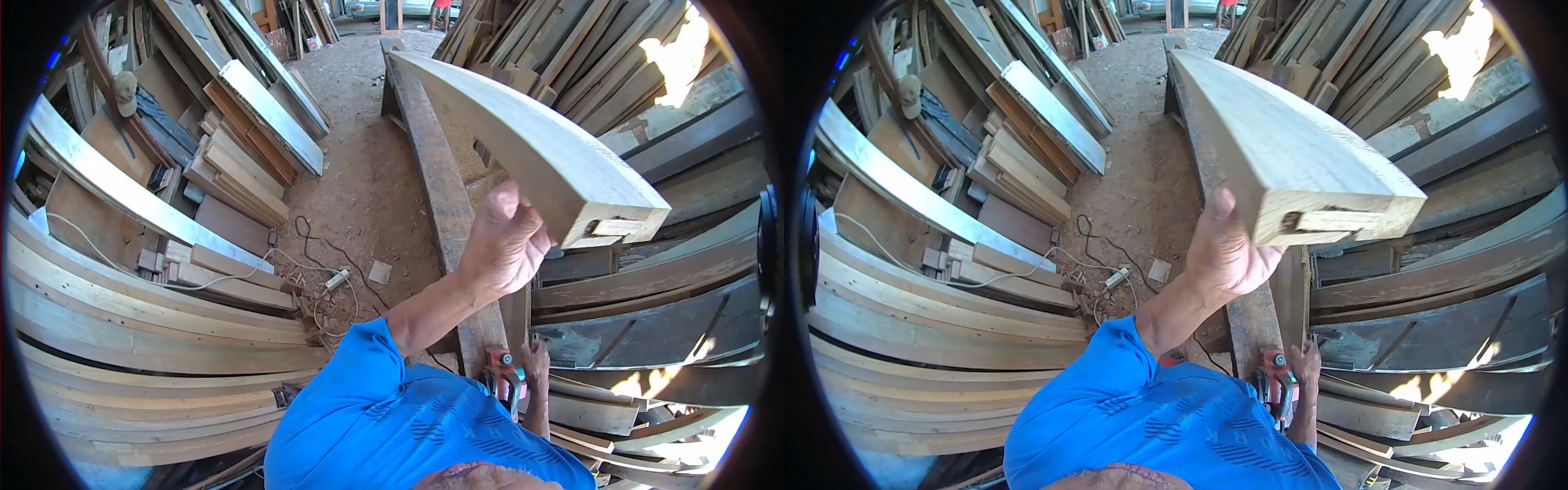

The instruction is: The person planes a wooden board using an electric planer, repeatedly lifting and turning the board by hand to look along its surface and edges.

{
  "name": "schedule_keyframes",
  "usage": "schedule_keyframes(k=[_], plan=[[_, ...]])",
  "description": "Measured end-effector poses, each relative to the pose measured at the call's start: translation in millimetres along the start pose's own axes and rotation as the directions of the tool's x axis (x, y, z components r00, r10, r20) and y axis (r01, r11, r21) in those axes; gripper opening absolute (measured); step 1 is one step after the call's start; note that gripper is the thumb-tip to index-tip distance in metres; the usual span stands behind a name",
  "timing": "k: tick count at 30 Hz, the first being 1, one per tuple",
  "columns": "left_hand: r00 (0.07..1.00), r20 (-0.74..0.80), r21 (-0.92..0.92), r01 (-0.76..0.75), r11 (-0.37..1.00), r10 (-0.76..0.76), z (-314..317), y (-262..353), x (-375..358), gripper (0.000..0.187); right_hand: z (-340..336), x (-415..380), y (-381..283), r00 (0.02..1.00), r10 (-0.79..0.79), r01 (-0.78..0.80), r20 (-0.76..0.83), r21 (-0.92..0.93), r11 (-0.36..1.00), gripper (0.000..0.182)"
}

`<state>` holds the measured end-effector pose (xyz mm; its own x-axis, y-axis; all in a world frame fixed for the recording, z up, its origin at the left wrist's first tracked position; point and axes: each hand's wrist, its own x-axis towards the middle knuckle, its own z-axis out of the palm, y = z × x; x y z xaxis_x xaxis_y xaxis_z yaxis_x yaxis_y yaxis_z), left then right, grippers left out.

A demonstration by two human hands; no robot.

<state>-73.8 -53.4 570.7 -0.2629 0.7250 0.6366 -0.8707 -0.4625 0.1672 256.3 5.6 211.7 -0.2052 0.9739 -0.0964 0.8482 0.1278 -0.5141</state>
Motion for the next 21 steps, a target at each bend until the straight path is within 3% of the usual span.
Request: schedule_keyframes(k=[3, 6, 9, 11, 12, 13, 15, 17, 19, 20, 21], plan=[[1.0, -0.01, 0.07, 0.019, 0.997, -0.018, -12, 8, -12, 0.05, 13, -35, 50, 0.993, 0.116, -0.116, -0.009, -0.185, 0.976, 0.069], [0.995, -0.075, 0.029, -0.07, 0.997, 0.072, -14, 15, -27, 0.061, 10, -65, 59, 0.893, 0.356, -0.394, 0.276, 0.094, 0.914, 0.08], [0.988, -0.058, 0.085, -0.137, 0.987, 0.142, -14, 33, -42, 0.062, 12, -93, 45, 0.871, 0.319, -0.426, 0.374, 0.252, 0.869, 0.074], [0.995, -0.014, 0.063, -0.101, 0.993, 0.102, -21, 55, -46, 0.068, 52, -97, 78, 0.937, 0.317, -0.337, 0.148, 0.14, 0.931, 0.068], [0.996, 0.024, 0.062, -0.084, 0.995, 0.083, -20, 64, -46, 0.071, 47, -93, 68, 0.887, 0.416, -0.445, 0.202, 0.126, 0.887, 0.066], [0.996, 0.059, 0.077, -0.071, 0.994, 0.067, -16, 69, -43, 0.072, 53, -90, 70, 0.913, 0.375, -0.402, 0.16, 0.199, 0.894, 0.068], [0.995, 0.091, 0.107, -0.056, 0.993, 0.046, -8, 78, -39, 0.074, 28, -89, 43, 0.898, 0.372, -0.43, 0.234, 0.298, 0.852, 0.07], [0.995, 0.088, 0.107, -0.045, 0.993, 0.036, -5, 80, -39, 0.075, 23, -87, 40, 0.875, 0.402, -0.466, 0.268, 0.25, 0.849, 0.068], [0.996, 0.085, 0.085, -0.033, 0.996, 0.026, -4, 81, -38, 0.075, 30, -82, 57, 0.842, 0.431, -0.51, 0.323, 0.222, 0.831, 0.068], [0.996, 0.083, 0.077, -0.03, 0.997, 0.023, -4, 81, -39, 0.074, 65, -78, 98, 0.893, 0.358, -0.418, 0.274, 0.205, 0.885, 0.057], [0.996, 0.084, 0.073, -0.032, 0.997, 0.026, -3, 79, -39, 0.074, 94, -72, 132, 0.904, 0.315, -0.388, 0.289, 0.246, 0.888, 0.062]])
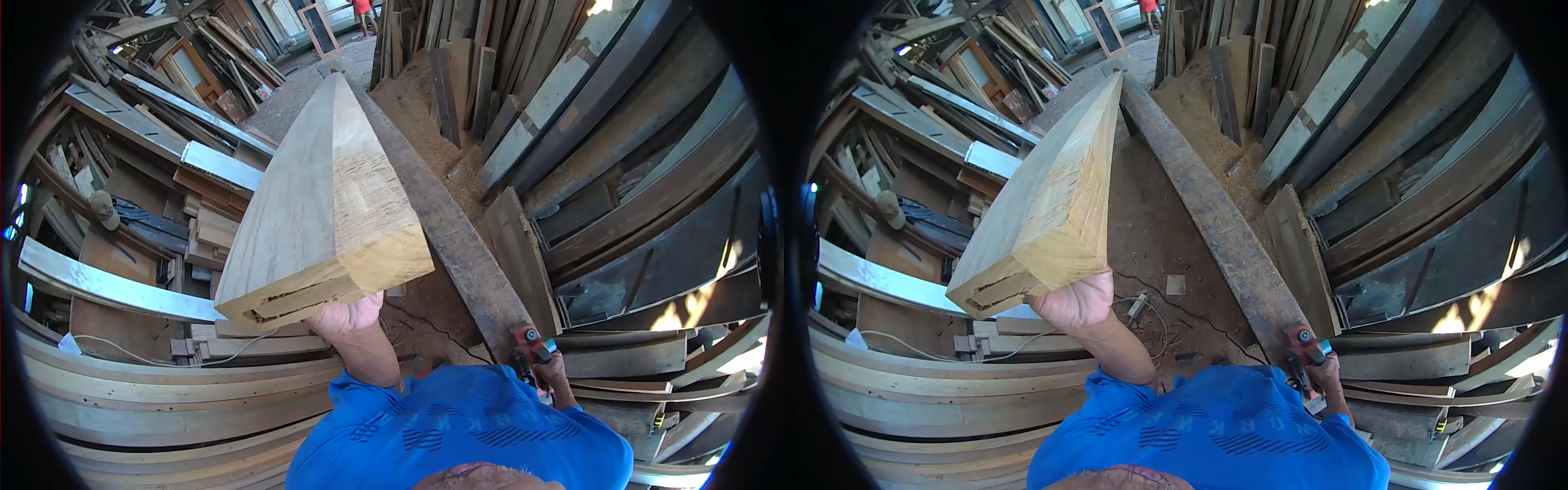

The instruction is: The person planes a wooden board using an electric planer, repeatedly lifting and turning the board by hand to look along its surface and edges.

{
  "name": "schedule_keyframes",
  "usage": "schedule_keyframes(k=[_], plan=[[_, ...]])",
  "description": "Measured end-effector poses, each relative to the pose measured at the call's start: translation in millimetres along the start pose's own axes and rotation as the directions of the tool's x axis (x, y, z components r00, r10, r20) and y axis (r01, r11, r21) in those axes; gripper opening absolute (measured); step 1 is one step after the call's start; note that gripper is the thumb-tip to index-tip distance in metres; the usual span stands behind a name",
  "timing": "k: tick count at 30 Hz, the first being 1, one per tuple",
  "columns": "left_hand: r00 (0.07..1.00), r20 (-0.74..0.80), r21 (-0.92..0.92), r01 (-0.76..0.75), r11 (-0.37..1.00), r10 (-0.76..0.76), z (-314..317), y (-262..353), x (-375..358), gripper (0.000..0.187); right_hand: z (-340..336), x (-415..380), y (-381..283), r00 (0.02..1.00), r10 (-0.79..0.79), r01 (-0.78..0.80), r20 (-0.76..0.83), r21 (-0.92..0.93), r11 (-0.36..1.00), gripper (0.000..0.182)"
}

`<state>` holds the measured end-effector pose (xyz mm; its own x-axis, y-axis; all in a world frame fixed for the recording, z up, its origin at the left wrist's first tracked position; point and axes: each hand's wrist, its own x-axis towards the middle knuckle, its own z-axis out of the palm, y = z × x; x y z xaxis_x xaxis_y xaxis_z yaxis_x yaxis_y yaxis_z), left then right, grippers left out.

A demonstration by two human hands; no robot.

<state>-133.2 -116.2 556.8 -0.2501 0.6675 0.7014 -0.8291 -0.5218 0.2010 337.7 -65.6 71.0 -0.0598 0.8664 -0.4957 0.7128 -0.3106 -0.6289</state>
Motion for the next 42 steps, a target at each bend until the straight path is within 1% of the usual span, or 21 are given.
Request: schedule_keyframes(k=[2, 5, 11, 14, 17, 20, 21, 23, 24, 25, 26, 27, 28, 29, 31, 32, 33, 35, 37, 40, 42], plan=[[1.0, 0.004, 0.019, -0.002, 1.0, 0.002, 1, -1, 1, 0.074, 15, 25, 41, 0.996, -0.074, 0.071, 0.045, 0.067, 0.995, 0.073], [1.0, 0.009, 0.076, -0.003, 0.997, 0.002, 2, -3, 3, 0.071, 9, 21, 38, 0.99, -0.125, 0.117, 0.063, 0.123, 0.986, 0.074], [0.999, 0.04, 0.14, -0.025, 0.99, 0.02, 1, -5, 5, 0.066, 9, 20, 41, 0.993, -0.114, 0.112, 0.028, 0.073, 0.991, 0.071], [1.0, 0.022, 0.144, -0.017, 0.989, 0.014, 2, -6, 4, 0.067, 2, 9, 20, 0.999, -0.027, 0.025, 0.044, 0.057, 0.998, 0.07], [1.0, 0.01, 0.13, -0.009, 0.991, 0.008, -2, -5, 1, 0.068, 0, 5, 14, 0.997, -0.028, 0.023, 0.072, 0.061, 0.998, 0.074], [0.999, -0.019, 0.126, -0.024, 0.992, 0.026, -14, -6, -10, 0.071, -26, -12, -17, 0.988, -0.121, 0.13, 0.099, -0.096, 0.987, 0.077], [0.998, -0.047, 0.131, -0.034, 0.991, 0.04, -21, -5, -16, 0.071, -45, -27, -68, 0.994, -0.07, 0.092, 0.087, -0.294, 0.951, 0.078], [0.995, -0.091, 0.115, -0.02, 0.993, 0.03, -42, 0, -30, 0.071, -84, -57, -173, 0.998, 0.033, 0.015, 0.062, -0.653, 0.757, 0.08], [0.994, -0.105, 0.09, 0.001, 0.996, 0.008, -55, 4, -39, 0.071, -86, -36, -174, 0.971, -0.128, 0.195, 0.201, -0.364, 0.911, 0.08], [0.993, -0.114, 0.029, 0.043, 0.999, -0.04, -53, 2, -41, 0.072, -87, -15, -176, 0.9, -0.283, 0.303, 0.331, -0.009, 0.953, 0.08], [0.989, -0.123, -0.033, 0.084, 0.996, -0.087, -52, 0, -43, 0.073, -100, -31, -218, 0.835, -0.422, 0.347, 0.352, 0.257, 0.902, 0.079], [0.98, -0.118, -0.128, 0.144, 0.981, -0.16, -37, -12, -39, 0.074, -104, -52, -270, 0.76, -0.56, 0.359, 0.329, 0.505, 0.785, 0.077], [0.951, -0.222, -0.246, 0.161, 0.956, -0.217, -35, -20, -45, 0.079, -93, -56, -300, 0.672, -0.656, 0.192, 0.345, 0.774, 0.604, 0.076], [0.907, -0.322, -0.362, 0.146, 0.921, -0.271, -33, -29, -52, 0.086, -83, -61, -323, 0.585, -0.747, -0.036, 0.317, 0.93, 0.366, 0.076], [0.873, -0.268, -0.365, 0.3, 0.881, -0.408, -62, -41, -81, 0.074, -71, -75, -364, 0.618, -0.675, -0.215, 0.402, 0.913, 0.347, 0.073], [0.735, -0.511, -0.208, 0.398, 0.894, -0.446, -60, -50, -89, 0.067, -68, -79, -375, 0.625, -0.64, -0.303, 0.447, 0.895, 0.328, 0.072], [0.555, -0.795, 0.087, 0.503, 0.86, -0.245, -64, -71, -99, 0.06, -64, -76, -380, 0.635, -0.59, -0.33, 0.499, 0.866, 0.377, 0.069], [0.289, -0.893, -0.072, 0.665, 0.743, -0.344, -77, -101, -126, 0.058, -49, -67, -378, 0.652, -0.468, -0.389, 0.597, 0.793, 0.469, 0.063], [0.31, -0.829, -0.157, 0.67, 0.726, -0.465, -130, -134, -179, 0.062, -30, -45, -341, 0.63, -0.468, -0.401, 0.62, 0.776, 0.488, 0.056], [0.24, -0.922, 0.04, 0.839, 0.543, -0.303, -120, -167, -204, 0.059, -27, -28, -286, 0.674, -0.47, -0.344, 0.57, 0.805, 0.483, 0.052], [0.27, -0.934, 0.124, 0.859, 0.498, -0.234, -105, -183, -223, 0.051, -29, -35, -260, 0.699, -0.461, -0.333, 0.546, 0.82, 0.466, 0.052]])
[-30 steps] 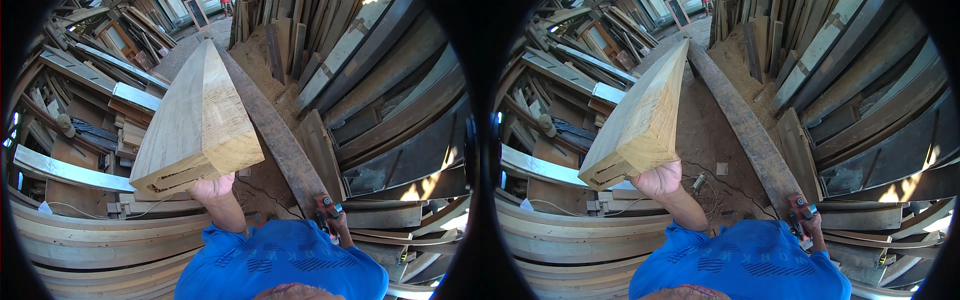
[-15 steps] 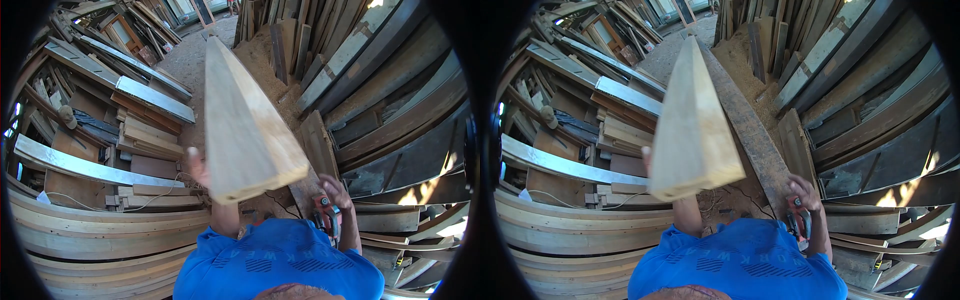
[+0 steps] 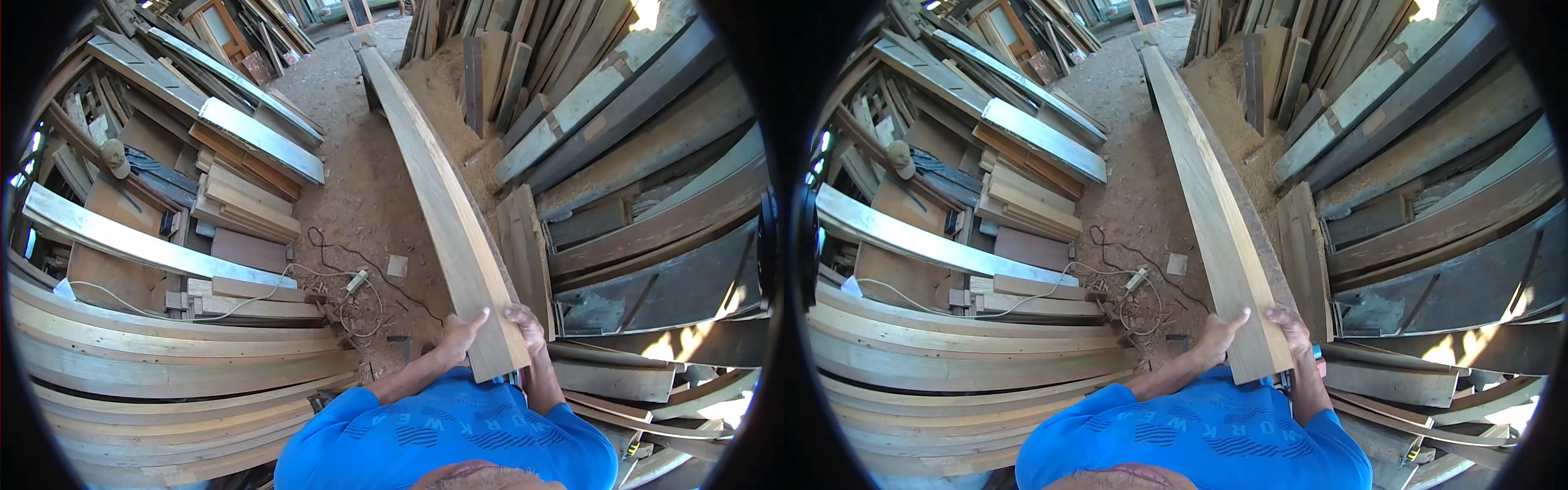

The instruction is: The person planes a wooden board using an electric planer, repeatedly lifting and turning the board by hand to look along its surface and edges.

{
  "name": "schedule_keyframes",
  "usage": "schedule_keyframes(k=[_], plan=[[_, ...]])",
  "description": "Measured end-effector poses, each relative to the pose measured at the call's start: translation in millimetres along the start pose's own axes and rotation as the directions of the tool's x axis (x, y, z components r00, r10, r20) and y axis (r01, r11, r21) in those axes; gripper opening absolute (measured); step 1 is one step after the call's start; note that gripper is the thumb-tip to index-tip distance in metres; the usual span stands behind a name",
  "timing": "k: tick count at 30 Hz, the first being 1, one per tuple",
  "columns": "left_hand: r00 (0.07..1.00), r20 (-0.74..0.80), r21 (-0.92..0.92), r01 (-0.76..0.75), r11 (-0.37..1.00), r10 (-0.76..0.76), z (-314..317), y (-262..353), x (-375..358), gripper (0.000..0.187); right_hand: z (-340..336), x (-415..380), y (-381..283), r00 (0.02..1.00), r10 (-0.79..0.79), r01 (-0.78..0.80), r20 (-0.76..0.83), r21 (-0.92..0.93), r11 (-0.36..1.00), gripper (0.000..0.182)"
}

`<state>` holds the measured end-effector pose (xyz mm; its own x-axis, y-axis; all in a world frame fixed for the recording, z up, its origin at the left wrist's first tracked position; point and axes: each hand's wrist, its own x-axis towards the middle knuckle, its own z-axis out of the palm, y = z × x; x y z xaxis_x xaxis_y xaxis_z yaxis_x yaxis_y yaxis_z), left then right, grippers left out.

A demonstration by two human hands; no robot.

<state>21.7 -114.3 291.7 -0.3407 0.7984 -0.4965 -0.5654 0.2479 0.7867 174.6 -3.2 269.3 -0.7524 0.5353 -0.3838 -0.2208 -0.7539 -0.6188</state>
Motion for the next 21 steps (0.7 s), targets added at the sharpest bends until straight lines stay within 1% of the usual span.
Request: schedule_keyframes(k=[1, 2, 4, 6, 7, 10, 11, 13, 14, 15, 16, 17, 18, 19, 20, 21], plan=[[0.999, -0.013, 0.039, -0.038, 0.999, 0.038, 4, -4, -3, 0.047, -2, -9, -2, 1.0, -0.008, 0.008, 0.001, 0.006, 1.0, 0.052], [0.999, 0.012, 0.035, -0.031, 0.999, 0.031, 4, -3, -4, 0.047, -3, -17, -6, 1.0, -0.02, 0.02, 0.003, 0.01, 1.0, 0.052], [0.998, 0.067, 0.025, -0.023, 0.999, 0.021, 5, 5, -6, 0.049, 15, -20, -19, 0.998, -0.062, 0.062, 0.002, -0.072, 0.995, 0.055], [0.986, 0.16, -0.086, -0.041, 0.995, 0.054, -4, 13, 4, 0.053, 33, -12, -34, 0.995, -0.093, 0.095, 0.02, -0.153, 0.984, 0.057], [0.976, 0.202, -0.141, -0.05, 0.989, 0.078, -9, 20, 10, 0.055, 67, -13, -46, 0.987, -0.156, 0.158, 0.028, -0.234, 0.959, 0.058], [0.944, 0.311, -0.403, 0.027, 0.915, 0.11, -18, 46, 18, 0.067, 129, -5, -72, 0.981, -0.191, 0.179, 0.03, -0.514, 0.839, 0.061], [0.949, 0.3, -0.431, 0.045, 0.901, 0.096, -11, 61, 8, 0.069, 147, -7, -80, 0.958, -0.258, 0.286, 0.127, -0.535, 0.795, 0.061], [0.875, 0.406, -0.595, 0.034, 0.803, 0.265, -7, 82, 1, 0.07, 179, -20, -91, 0.877, -0.363, 0.48, 0.314, -0.541, 0.69, 0.061], [0.824, 0.442, -0.671, 0.042, 0.741, 0.353, -3, 95, -1, 0.071, 192, -30, -95, 0.87, -0.36, 0.489, 0.338, -0.49, 0.722, 0.062], [0.72, 0.517, -0.626, -0.051, 0.778, 0.463, 7, 127, -16, 0.072, 199, -34, -98, 0.814, -0.406, 0.567, 0.415, -0.416, 0.711, 0.059], [0.764, 0.483, -0.67, 0.009, 0.742, 0.427, 4, 131, -15, 0.073, 202, -36, -98, 0.75, -0.45, 0.635, 0.485, -0.336, 0.696, 0.057], [0.805, 0.447, -0.715, 0.061, 0.696, 0.389, 1, 136, -13, 0.074, 202, -35, -96, 0.731, -0.497, 0.67, 0.467, -0.355, 0.652, 0.054], [0.827, 0.449, -0.733, 0.123, 0.669, 0.34, 1, 155, -19, 0.074, 199, -32, -94, 0.707, -0.543, 0.704, 0.453, -0.374, 0.604, 0.052], [0.831, 0.43, -0.707, 0.066, 0.704, 0.353, 10, 178, -34, 0.074, 197, -29, -94, 0.677, -0.587, 0.736, 0.443, -0.392, 0.553, 0.049], [0.835, 0.41, -0.676, 0.01, 0.737, 0.366, 18, 198, -46, 0.074, 191, -30, -96, 0.7, -0.589, 0.699, 0.403, -0.555, 0.451, 0.042], [0.88, 0.345, -0.718, 0.023, 0.696, 0.327, 19, 207, -44, 0.072, 180, -25, -92, 0.733, -0.596, 0.632, 0.326, -0.651, 0.421, 0.042]])
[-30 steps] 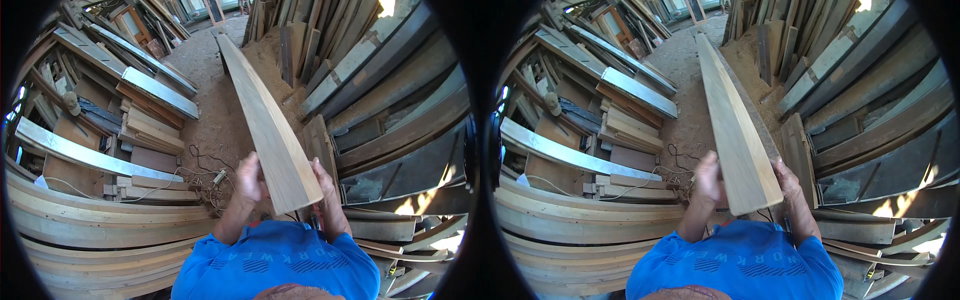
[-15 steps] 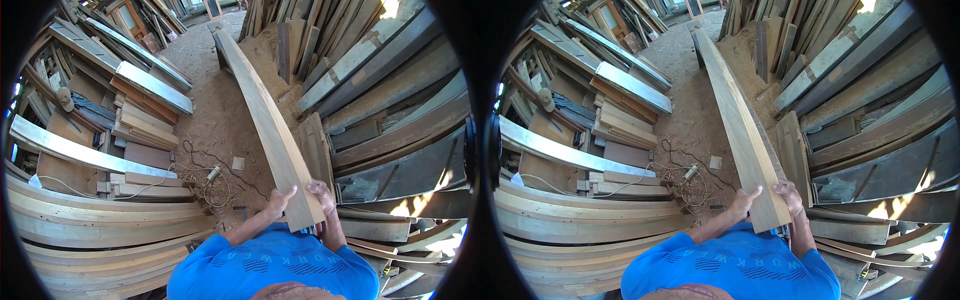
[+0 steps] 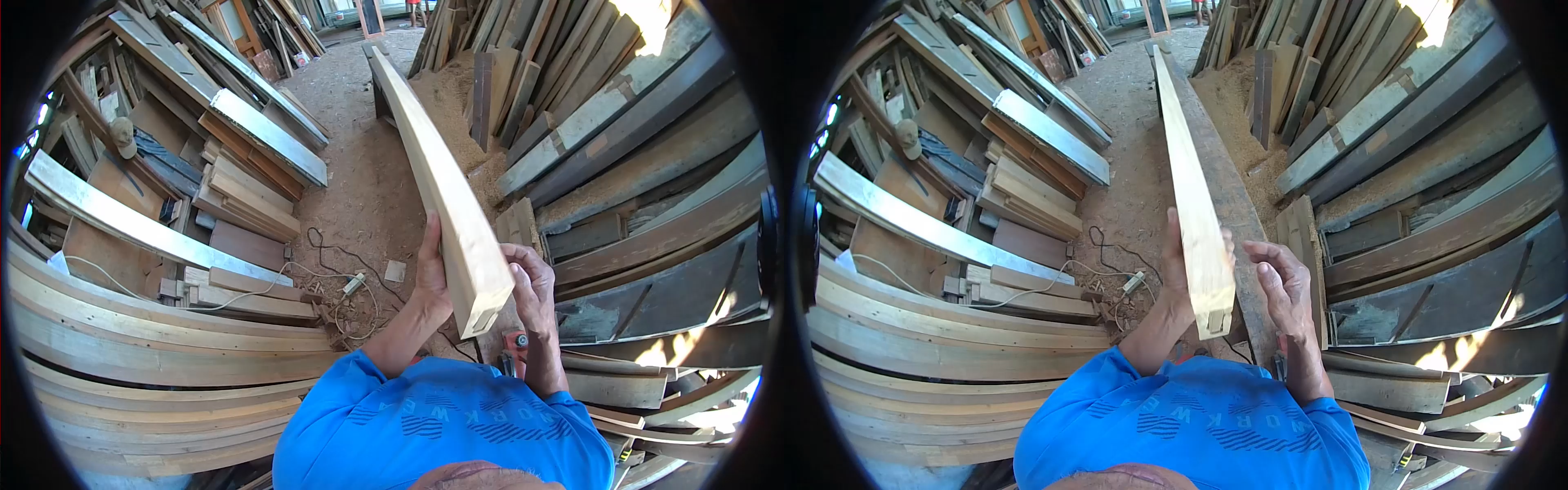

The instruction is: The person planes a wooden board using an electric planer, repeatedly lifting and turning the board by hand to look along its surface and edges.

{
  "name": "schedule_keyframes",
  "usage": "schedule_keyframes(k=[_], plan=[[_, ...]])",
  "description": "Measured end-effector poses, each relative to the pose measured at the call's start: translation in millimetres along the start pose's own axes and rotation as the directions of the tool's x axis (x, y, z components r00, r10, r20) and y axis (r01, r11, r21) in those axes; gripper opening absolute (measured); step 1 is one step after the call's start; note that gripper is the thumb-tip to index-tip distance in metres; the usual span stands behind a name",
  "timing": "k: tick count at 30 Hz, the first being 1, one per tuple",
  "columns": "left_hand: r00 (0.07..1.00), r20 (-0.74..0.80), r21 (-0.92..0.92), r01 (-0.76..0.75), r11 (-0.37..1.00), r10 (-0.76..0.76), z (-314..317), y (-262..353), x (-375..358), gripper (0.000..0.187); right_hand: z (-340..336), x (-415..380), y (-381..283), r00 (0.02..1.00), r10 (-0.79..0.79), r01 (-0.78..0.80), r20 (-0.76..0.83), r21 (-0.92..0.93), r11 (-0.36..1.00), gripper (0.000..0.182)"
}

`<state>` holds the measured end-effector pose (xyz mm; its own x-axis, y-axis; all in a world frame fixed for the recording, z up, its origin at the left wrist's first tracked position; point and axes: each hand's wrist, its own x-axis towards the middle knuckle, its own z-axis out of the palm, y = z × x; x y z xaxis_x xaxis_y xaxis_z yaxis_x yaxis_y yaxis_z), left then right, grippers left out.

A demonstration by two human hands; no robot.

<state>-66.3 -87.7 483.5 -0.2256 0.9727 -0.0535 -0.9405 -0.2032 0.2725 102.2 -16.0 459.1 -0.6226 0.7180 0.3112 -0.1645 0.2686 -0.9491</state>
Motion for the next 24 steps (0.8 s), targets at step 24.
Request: schedule_keyframes(k=[24], plan=[[0.979, 0.01, 0.11, 0.202, 0.973, -0.204, -64, -12, -4, 0.067, -130, -302, 290, 0.487, 0.819, -0.871, -0.303, -0.105, 0.479, 0.013]])
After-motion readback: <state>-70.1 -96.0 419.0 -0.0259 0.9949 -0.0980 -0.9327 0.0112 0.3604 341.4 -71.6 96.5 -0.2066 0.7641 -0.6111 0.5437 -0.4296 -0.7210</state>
